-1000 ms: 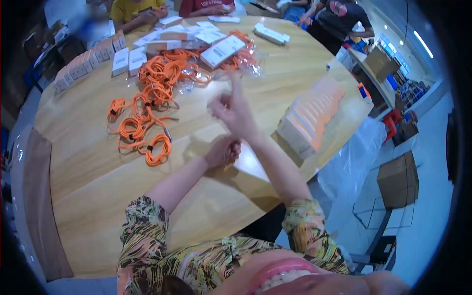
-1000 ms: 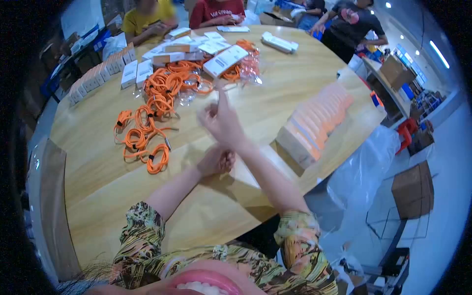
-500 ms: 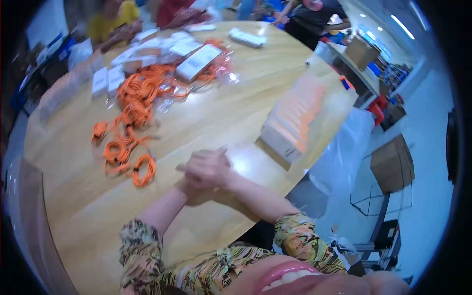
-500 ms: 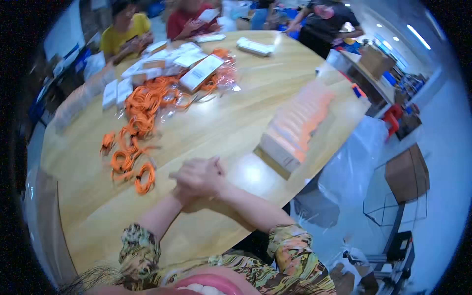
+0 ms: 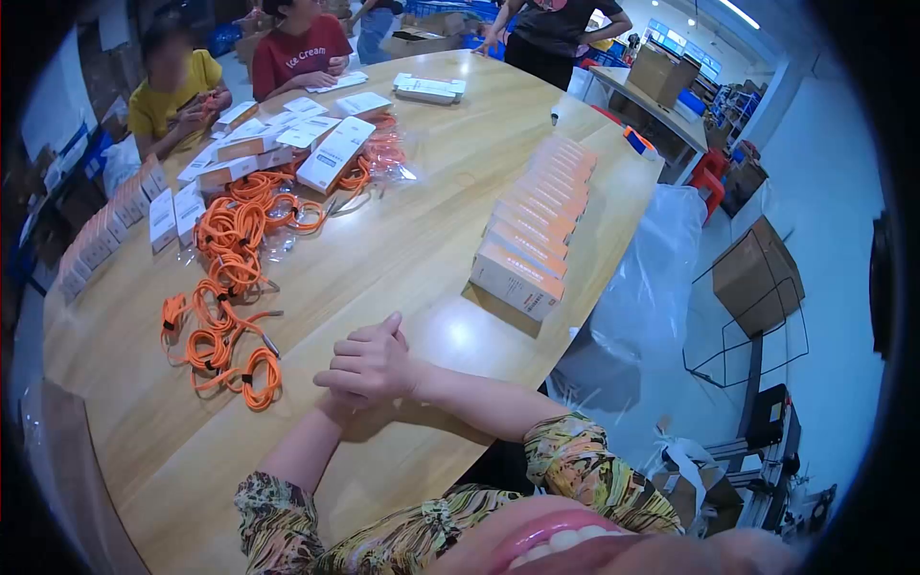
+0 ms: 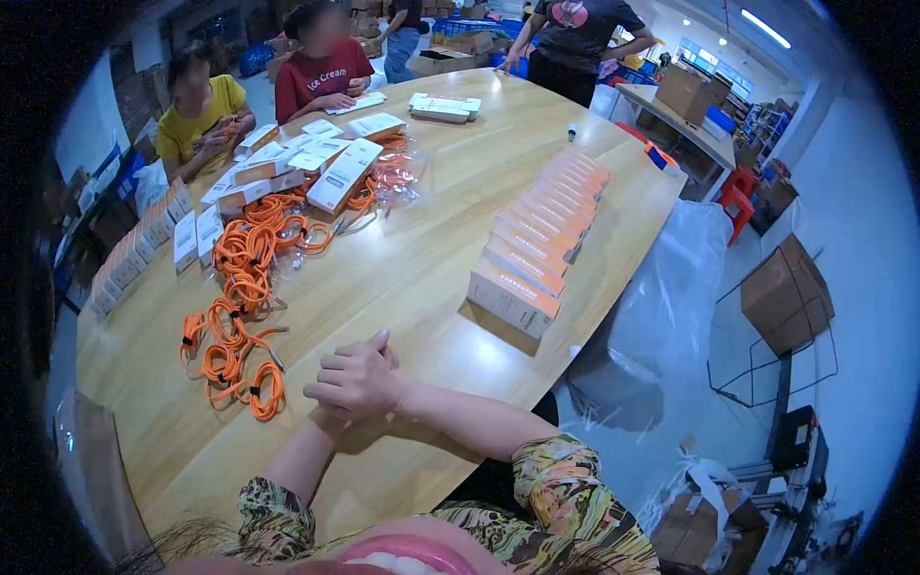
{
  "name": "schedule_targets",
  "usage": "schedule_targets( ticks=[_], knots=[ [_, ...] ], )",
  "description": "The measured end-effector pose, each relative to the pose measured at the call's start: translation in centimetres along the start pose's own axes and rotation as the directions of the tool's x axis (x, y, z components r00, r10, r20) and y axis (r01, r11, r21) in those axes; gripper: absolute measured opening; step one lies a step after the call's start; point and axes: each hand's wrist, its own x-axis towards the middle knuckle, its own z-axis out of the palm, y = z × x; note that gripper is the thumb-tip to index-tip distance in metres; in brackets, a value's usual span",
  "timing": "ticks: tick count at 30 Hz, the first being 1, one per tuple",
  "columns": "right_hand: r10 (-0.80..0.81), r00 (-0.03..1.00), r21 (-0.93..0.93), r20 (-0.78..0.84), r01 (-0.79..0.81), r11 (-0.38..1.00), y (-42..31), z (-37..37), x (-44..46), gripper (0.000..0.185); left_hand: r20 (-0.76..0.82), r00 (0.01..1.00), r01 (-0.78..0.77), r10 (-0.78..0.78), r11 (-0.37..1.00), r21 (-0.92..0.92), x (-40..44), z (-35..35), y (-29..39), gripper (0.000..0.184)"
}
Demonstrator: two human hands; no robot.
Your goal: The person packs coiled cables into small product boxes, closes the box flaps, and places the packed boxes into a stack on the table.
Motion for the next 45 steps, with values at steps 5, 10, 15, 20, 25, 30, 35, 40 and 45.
schedule_targets(
  ticks=[5, 10, 15, 20, 25, 30, 35, 40, 45],
  knots=[
    [0.011, 1.000, -0.008, -0.024, -0.011, 1.000, 0.2, 0.3, -0.3, 0.016, -0.175, 0.985, 0.021, 0.014, 0.980, 0.199, 0.4, 2.2, 1.0, 0.023],
    [0.032, 0.999, 0.038, -0.031, -0.031, 0.999, 0.4, 0.4, -0.8, 0.018, -0.344, 0.937, 0.076, 0.060, 0.926, 0.371, 0.8, 4.5, 2.0, 0.023],
    [0.056, 0.998, 0.019, 0.028, -0.056, 0.998, -0.1, 0.3, -0.6, 0.018, -0.501, 0.859, 0.201, 0.103, 0.834, 0.515, 0.3, 6.2, 2.9, 0.024],
    [0.071, 0.997, 0.089, 0.018, -0.072, 0.993, -0.6, 0.2, 0.0, 0.019, -0.654, 0.740, 0.394, 0.157, 0.687, 0.610, 0.7, 8.5, 3.7, 0.026],
    [0.101, 0.995, 0.084, 0.001, -0.101, 0.991, -0.6, -0.2, 0.1, 0.017, -0.733, 0.631, 0.563, 0.254, 0.500, 0.658, 1.4, 10.0, 4.7, 0.028],
    [0.239, 0.970, 0.133, 0.042, -0.242, 0.961, -0.7, -0.2, 0.0, 0.009, -0.781, 0.565, 0.811, 0.265, -0.005, 0.585, 4.8, 8.8, 4.2, 0.030],
    [0.096, 0.993, 0.083, -0.063, -0.091, 0.992, 0.9, 0.5, -0.5, 0.007, -0.756, 0.604, 0.688, 0.252, -0.643, 0.335, 0.2, -1.0, 5.5, 0.033],
    [0.141, 0.988, 0.145, -0.057, -0.131, 0.981, 0.7, 0.2, -0.8, 0.008, -0.675, 0.738, 0.660, -0.026, 0.241, 0.712, -1.8, -5.4, 2.4, 0.018],
    [0.025, 0.986, 0.022, -0.162, -0.022, 1.000, 2.6, -0.1, -0.4, 0.006, -0.511, 0.827, 0.045, 0.234, 0.879, 0.475, 4.1, -14.9, 2.9, 0.010]
  ],
)
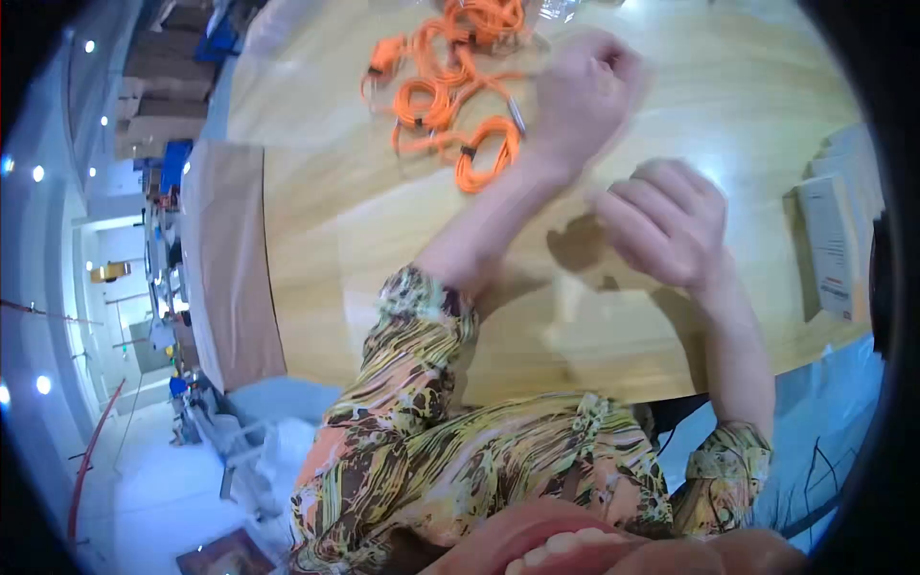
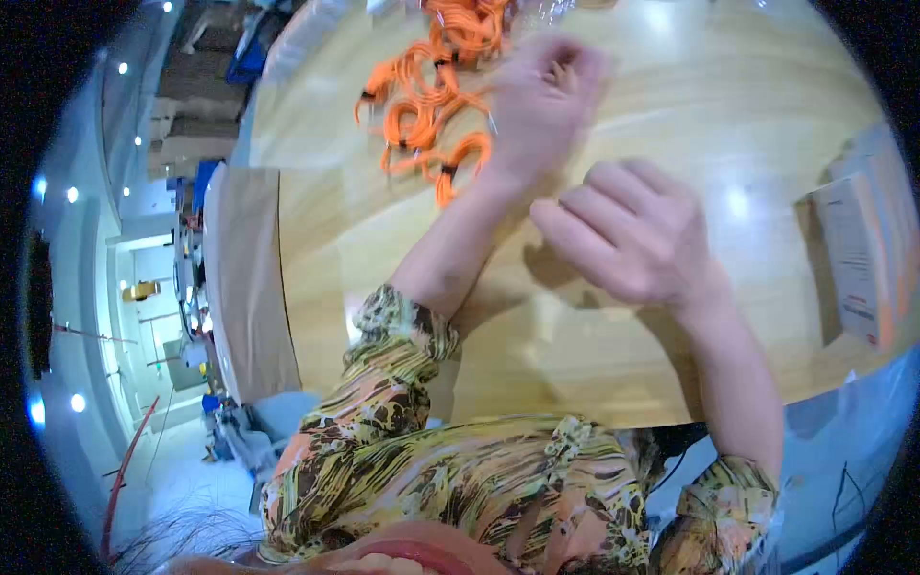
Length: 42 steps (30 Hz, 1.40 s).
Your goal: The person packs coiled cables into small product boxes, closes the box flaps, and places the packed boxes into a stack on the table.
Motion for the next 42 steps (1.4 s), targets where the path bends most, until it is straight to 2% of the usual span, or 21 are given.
schedule_targets(
  ticks=[1, 4, 6, 7, 9, 10, 11, 12, 13, 14, 18, 22, 24, 26, 27, 32, 34, 36, 37, 39, 42],
  knots=[
    [0.008, 1.000, -0.031, 0.028, -0.007, 0.999, 0.4, -0.3, 0.2, 0.007, -0.165, 0.952, -0.220, 0.257, 0.952, 0.213, 2.5, -1.8, -1.3, 0.011],
    [0.078, 0.986, -0.090, 0.151, -0.065, 0.994, -0.2, -1.4, -0.1, 0.008, -0.225, 0.910, -0.133, 0.348, 0.760, 0.636, 6.6, -8.4, -5.3, 0.022],
    [0.107, 0.979, -0.084, 0.171, -0.094, 0.992, -0.2, -1.1, -0.2, 0.009, -0.172, 0.985, 0.163, 0.008, 0.278, 0.947, 6.6, -11.3, -6.9, 0.034],
    [0.099, 0.982, -0.092, 0.158, -0.085, 0.992, 0.2, -0.7, -1.2, 0.009, -0.179, 0.982, 0.158, 0.062, 0.258, 0.953, 6.2, -11.4, -9.6, 0.043],
    [0.064, 0.993, -0.082, 0.099, -0.056, 0.995, 0.6, -0.7, -1.6, 0.011, -0.191, 0.959, 0.253, -0.212, 0.327, 0.911, 6.5, -13.7, -14.1, 0.048],
    [0.043, 0.993, -0.032, 0.107, -0.040, 0.999, 0.8, -0.8, -1.9, 0.019, -0.161, 0.966, 0.203, -0.204, 0.202, 0.958, 6.4, -13.3, -11.6, 0.048],
    [0.040, 0.999, -0.079, 0.030, -0.037, 0.996, 0.3, -1.4, -1.1, 0.013, 0.144, 0.983, -0.128, -0.115, 0.139, 0.982, 6.4, -14.0, -11.7, 0.056],
    [0.019, 0.997, -0.176, 0.080, -0.005, 0.984, 0.4, -1.2, -1.5, 0.009, -0.099, 0.995, 0.091, 0.025, 0.214, 0.972, 5.5, -12.6, -11.4, 0.057],
    [0.045, 0.990, -0.179, 0.135, -0.020, 0.984, 0.4, -1.2, -1.9, 0.010, 0.006, 0.975, 0.032, -0.220, 0.170, 0.985, 6.0, -13.4, -10.8, 0.051],
    [0.054, 0.994, -0.110, 0.090, -0.044, 0.993, -0.1, -0.7, -1.5, 0.011, 0.109, 0.990, -0.102, -0.094, 0.080, 0.992, 5.1, -13.3, -9.5, 0.053],
    [0.149, 0.989, -0.125, -0.013, -0.149, 0.981, -0.6, -0.3, -1.9, 0.013, 0.046, 0.992, -0.059, -0.118, -0.106, 0.993, 4.0, -12.1, -8.8, 0.054],
    [0.181, 0.984, -0.102, 0.003, -0.179, 0.978, -1.1, -0.3, -2.0, 0.011, 0.160, 0.930, -0.184, -0.330, -0.043, 0.982, 5.9, -13.6, -10.6, 0.052],
    [0.159, 0.987, -0.079, -0.022, -0.160, 0.984, -1.3, -0.4, -2.1, 0.013, -0.010, 0.926, 0.064, -0.377, 0.132, 0.989, 6.3, -13.5, -8.5, 0.045],
    [0.195, 0.980, -0.094, -0.030, -0.197, 0.976, -2.0, -1.2, -1.3, 0.013, 0.036, 0.961, 0.017, -0.274, 0.188, 0.982, 7.5, -15.6, -8.8, 0.041],
    [0.205, 0.978, -0.095, -0.025, -0.207, 0.974, -2.0, -1.2, -1.2, 0.013, 0.152, 0.952, -0.279, 0.265, 0.552, 0.786, 7.1, -16.5, -10.1, 0.037],
    [0.170, 0.983, -0.048, -0.067, -0.174, 0.984, -2.8, -0.7, -0.3, 0.025, -0.125, 0.978, 0.033, 0.166, 0.469, 0.882, 6.5, -15.9, 0.6, 0.041],
    [0.122, 0.979, -0.013, -0.161, -0.126, 0.992, -3.2, -0.7, 0.3, 0.029, 0.097, 0.827, -0.208, 0.553, 0.141, 0.968, 6.3, -16.4, 2.1, 0.032],
    [0.112, 0.960, 0.007, -0.255, -0.115, 0.993, -3.6, -1.2, 1.0, 0.046, 0.226, 0.901, -0.370, 0.371, 0.384, 0.846, 3.6, -14.3, 6.8, 0.026],
    [0.116, 0.960, 0.039, -0.254, -0.110, 0.993, -4.1, -1.9, 1.9, 0.046, 0.215, 0.911, -0.347, 0.353, 0.372, 0.861, 2.7, -13.6, 6.8, 0.026],
    [0.181, 0.931, 0.131, -0.316, -0.146, 0.981, -4.9, -3.6, 3.2, 0.049, 0.342, 0.935, -0.316, 0.092, 0.655, 0.687, 1.0, -11.6, 5.8, 0.022],
    [0.297, 0.905, 0.197, -0.305, -0.245, 0.949, -4.5, -3.2, 2.4, 0.051, 0.393, 0.917, -0.224, 0.069, 0.904, 0.363, -1.0, -8.0, 10.2, 0.020]
  ],
)
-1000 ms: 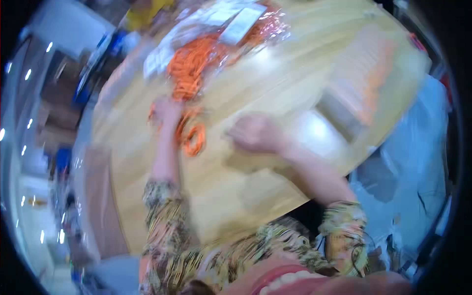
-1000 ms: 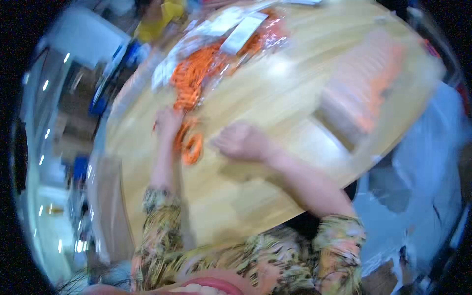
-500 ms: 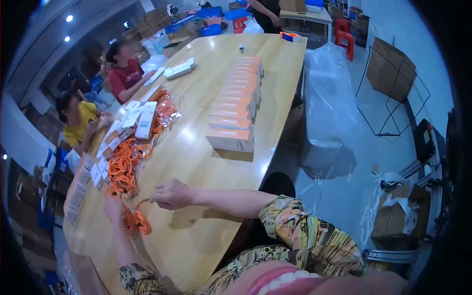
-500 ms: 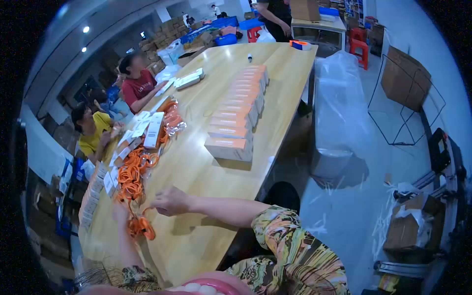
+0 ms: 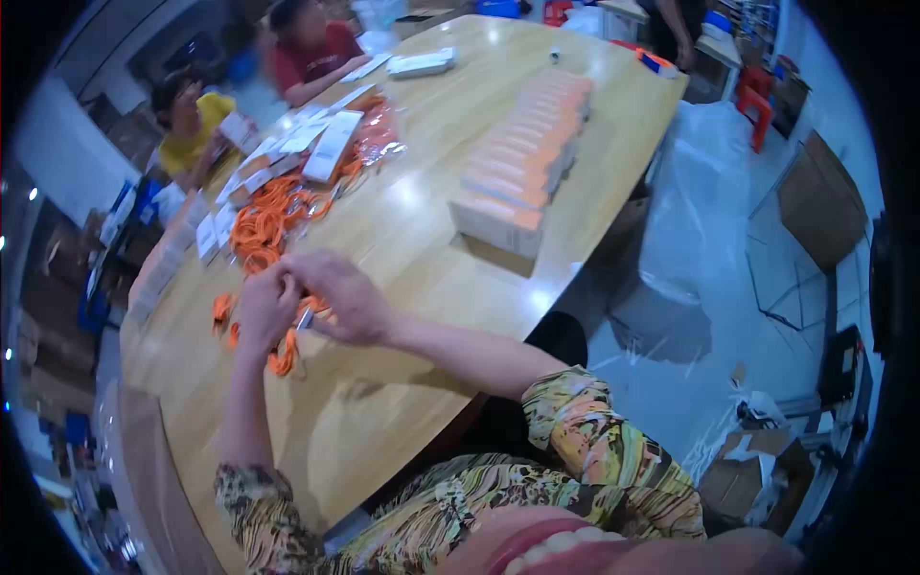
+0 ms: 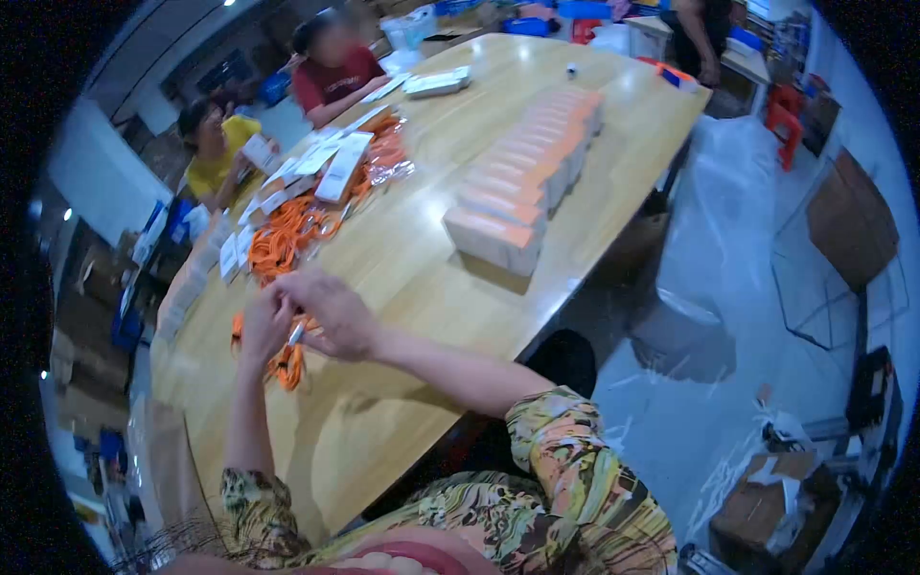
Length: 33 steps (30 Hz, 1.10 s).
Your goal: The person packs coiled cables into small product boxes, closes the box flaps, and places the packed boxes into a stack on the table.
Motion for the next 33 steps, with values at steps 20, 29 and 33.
schedule_targets(
  ticks=[20, 29, 33],
  knots=[
    [0.651, 0.662, 0.679, 0.371, -0.671, 0.296, 3.0, 0.3, -1.5, 0.042, -0.014, 0.908, 0.247, -0.418, 0.564, -0.788, 0.4, 3.7, 1.0, 0.021],
    [0.781, 0.453, 0.784, 0.429, -0.617, -0.073, 3.9, 0.2, -2.5, 0.028, -0.216, 0.927, 0.028, -0.308, 0.629, -0.777, -1.0, 8.1, 3.8, 0.025],
    [0.801, 0.393, 0.726, 0.451, -0.683, -0.074, 4.2, 0.3, -2.4, 0.027, -0.294, 0.934, -0.057, -0.205, 0.724, -0.688, -0.7, 10.1, 1.0, 0.022]
  ],
)
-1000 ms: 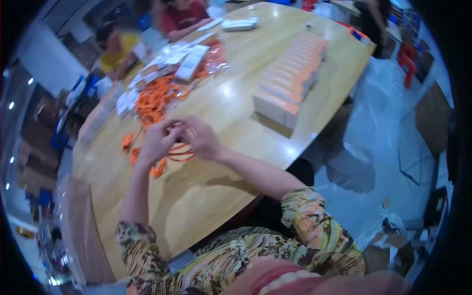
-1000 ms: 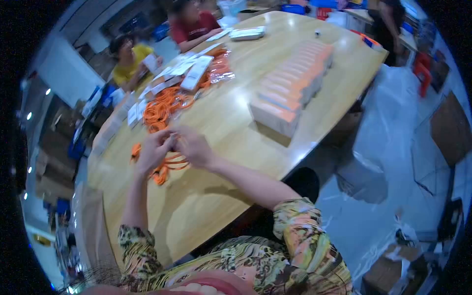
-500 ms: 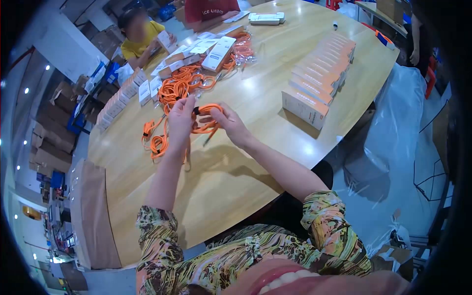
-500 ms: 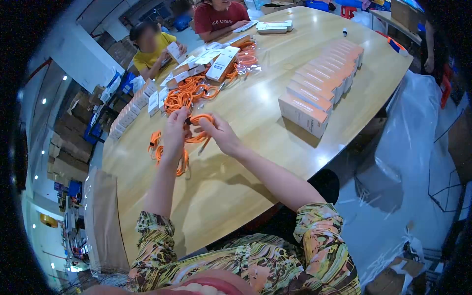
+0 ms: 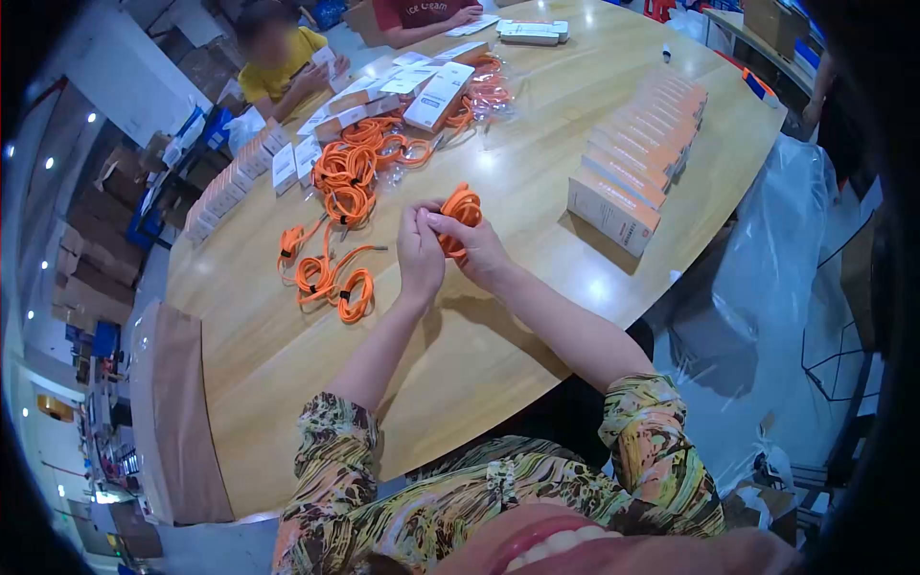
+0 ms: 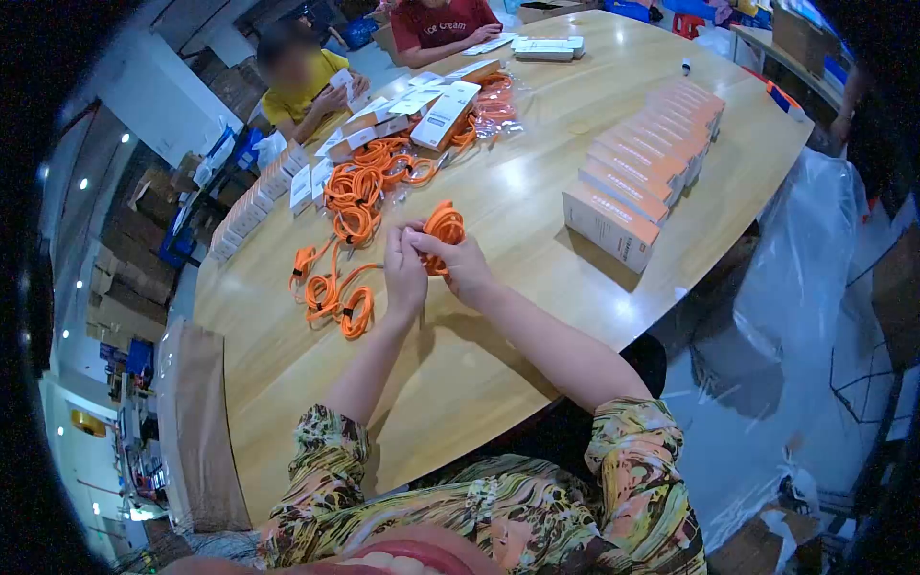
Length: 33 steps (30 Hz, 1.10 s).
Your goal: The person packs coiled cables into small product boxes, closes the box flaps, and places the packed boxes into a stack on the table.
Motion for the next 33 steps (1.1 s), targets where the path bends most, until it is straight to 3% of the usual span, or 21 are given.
schedule_targets(
  ticks=[5, 7, 9, 11, 12, 14, 15, 19, 20, 22, 24, 26, 27, 29, 30, 32, 33],
  knots=[
    [-0.154, 0.966, 0.010, -0.205, 0.160, 0.987, -1.2, -0.1, 0.5, 0.021, -0.008, 0.998, 0.058, -0.058, 0.997, 0.048, -1.0, -0.3, -0.5, 0.018],
    [-0.183, 0.957, 0.032, -0.224, 0.195, 0.980, -2.8, -1.3, 1.1, 0.017, 0.239, 0.957, 0.132, -0.167, 0.979, 0.153, -1.0, -2.0, -0.8, 0.017],
    [-0.349, 0.881, -0.133, -0.320, 0.323, 0.937, -3.8, -2.5, 1.4, 0.012, 0.455, 0.843, 0.172, -0.286, 0.946, 0.276, -0.7, -3.4, -1.1, 0.016],
    [-0.429, 0.855, -0.294, -0.292, 0.347, 0.891, -5.2, -2.1, 0.9, 0.013, 0.457, 0.839, 0.194, -0.296, 0.947, 0.257, -0.4, -3.8, -0.9, 0.014],
    [-0.426, 0.856, -0.294, -0.292, 0.344, 0.892, -5.6, -1.9, 0.6, 0.013, 0.458, 0.837, 0.213, -0.300, 0.949, 0.232, -0.3, -3.9, -0.6, 0.013],
    [-0.419, 0.894, -0.547, -0.156, 0.275, 0.791, -6.0, -1.5, 0.4, 0.014, 0.459, 0.834, 0.251, -0.308, 0.951, 0.181, 0.0, -4.1, -0.1, 0.012],
    [-0.415, 0.896, -0.546, -0.155, 0.272, 0.792, -5.9, -1.7, 0.6, 0.014, 0.455, 0.834, 0.254, -0.311, 0.950, 0.182, 0.3, -4.2, -0.1, 0.012],
    [-0.268, 0.956, -0.803, 0.115, 0.248, 0.541, -4.0, -3.6, 1.0, 0.020, 0.544, 0.824, 0.052, -0.156, 0.978, 0.203, 1.3, -4.4, -0.4, 0.014],
    [-0.251, 0.963, -0.801, 0.101, 0.229, 0.554, -3.9, -3.3, 0.7, 0.020, 0.560, 0.806, 0.115, -0.190, 0.979, 0.166, 1.7, -4.5, -0.3, 0.019],
    [-0.021, 0.999, -0.704, 0.035, 0.040, 0.709, -4.5, -2.7, 0.1, 0.021, 0.571, 0.783, 0.203, -0.246, 0.969, 0.138, 2.4, -4.4, -0.2, 0.025],
    [0.200, 0.980, -0.579, 0.014, -0.155, 0.800, -5.2, -2.0, 0.0, 0.023, 0.543, 0.807, 0.069, -0.232, 0.950, 0.304, 3.3, -4.2, -0.5, 0.042],
    [0.238, 0.970, -0.604, 0.042, -0.165, 0.779, -5.3, -2.4, 0.0, 0.023, 0.575, 0.785, 0.004, -0.230, 0.931, 0.366, 4.2, -4.4, -2.0, 0.059],
    [0.265, 0.961, -0.636, 0.072, -0.161, 0.755, -5.4, -2.8, 0.1, 0.023, 0.576, 0.782, 0.007, -0.237, 0.928, 0.373, 4.8, -4.3, -1.9, 0.059],
    [0.316, 0.940, -0.697, 0.125, -0.144, 0.703, -5.4, -3.3, 0.3, 0.023, 0.656, 0.705, -0.149, -0.270, 0.847, 0.509, 6.2, -4.0, -1.5, 0.066],
    [0.312, 0.942, -0.692, 0.121, -0.145, 0.707, -5.3, -3.4, 0.5, 0.023, 0.682, 0.679, -0.211, -0.272, 0.818, 0.536, 7.2, -3.8, -1.0, 0.067],
    [0.091, 0.995, -0.686, 0.029, -0.046, 0.726, -4.8, -3.9, 0.7, 0.020, 0.717, 0.644, -0.282, -0.265, 0.790, 0.545, 10.0, -3.5, -1.1, 0.069],
    [-0.022, 1.000, -0.692, -0.019, 0.003, 0.722, -4.7, -4.2, 0.7, 0.019, 0.715, 0.610, -0.169, -0.341, 0.826, 0.537, 11.8, -3.4, -1.6, 0.066]
  ],
)
